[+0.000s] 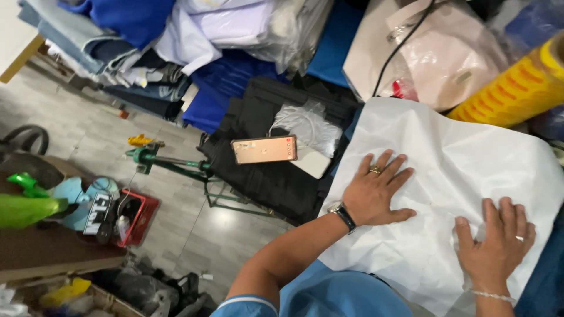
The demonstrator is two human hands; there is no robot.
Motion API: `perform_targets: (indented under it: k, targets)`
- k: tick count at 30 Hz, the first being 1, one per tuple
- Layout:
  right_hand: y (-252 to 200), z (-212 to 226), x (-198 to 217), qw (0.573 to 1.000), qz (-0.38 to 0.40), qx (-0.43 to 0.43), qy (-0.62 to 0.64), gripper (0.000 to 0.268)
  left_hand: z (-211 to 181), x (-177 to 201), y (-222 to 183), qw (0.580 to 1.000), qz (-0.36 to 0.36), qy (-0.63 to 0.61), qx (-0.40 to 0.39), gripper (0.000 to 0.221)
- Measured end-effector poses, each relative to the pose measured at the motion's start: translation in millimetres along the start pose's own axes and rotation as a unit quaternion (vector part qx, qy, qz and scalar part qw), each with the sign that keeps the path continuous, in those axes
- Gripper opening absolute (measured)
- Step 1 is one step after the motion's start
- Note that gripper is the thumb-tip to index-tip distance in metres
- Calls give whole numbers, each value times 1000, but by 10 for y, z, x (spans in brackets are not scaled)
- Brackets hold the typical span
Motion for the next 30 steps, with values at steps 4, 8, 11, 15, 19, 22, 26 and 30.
perform_targets:
  k: [4, 8, 11, 15, 19, 22, 26, 30]
  targets:
    - [-38, -16, -37, 1000, -11, 3, 4, 57, 13, 8, -19, 1000, -21, -10, 6, 84]
    - [-59, -55, -78, 1000, -5, -2, 10, 57, 3, -6, -5, 1000, -11, -9, 6, 85]
    - [-32, -37, -50, 1000, -8, -1, 3, 57, 19, -37, 7, 1000, 9, -8, 10, 86]
    - [-18, -21, -29, 1000, -9, 2, 3, 57, 14, -28, 4, 1000, -1, -14, 7, 85]
    - [-7, -17, -35, 1000, -4, 6, -6, 57, 22, -42, 10, 1000, 13, -8, 11, 85]
    - [-25, -7, -1, 1000, -11, 9, -17, 55, 4, -51, -10, 1000, 10, -17, 7, 85]
    - [0, -7, -30, 1000, -3, -4, 7, 56, 0, -10, 0, 1000, -1, -5, 6, 84]
    - [63, 71, 121, 999, -27, 5, 18, 53, -18, 23, 9, 1000, 2, -3, 2, 83]
Point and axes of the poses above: each hand's wrist, its own y-axis towards the middle knuckle, its own x-axis out of the back of the hand, z = x × y, the point moved 9 cm from there along y, towards the middle knuckle, and after that the axes turned 7 degrees about z, right-handed, at the moved point
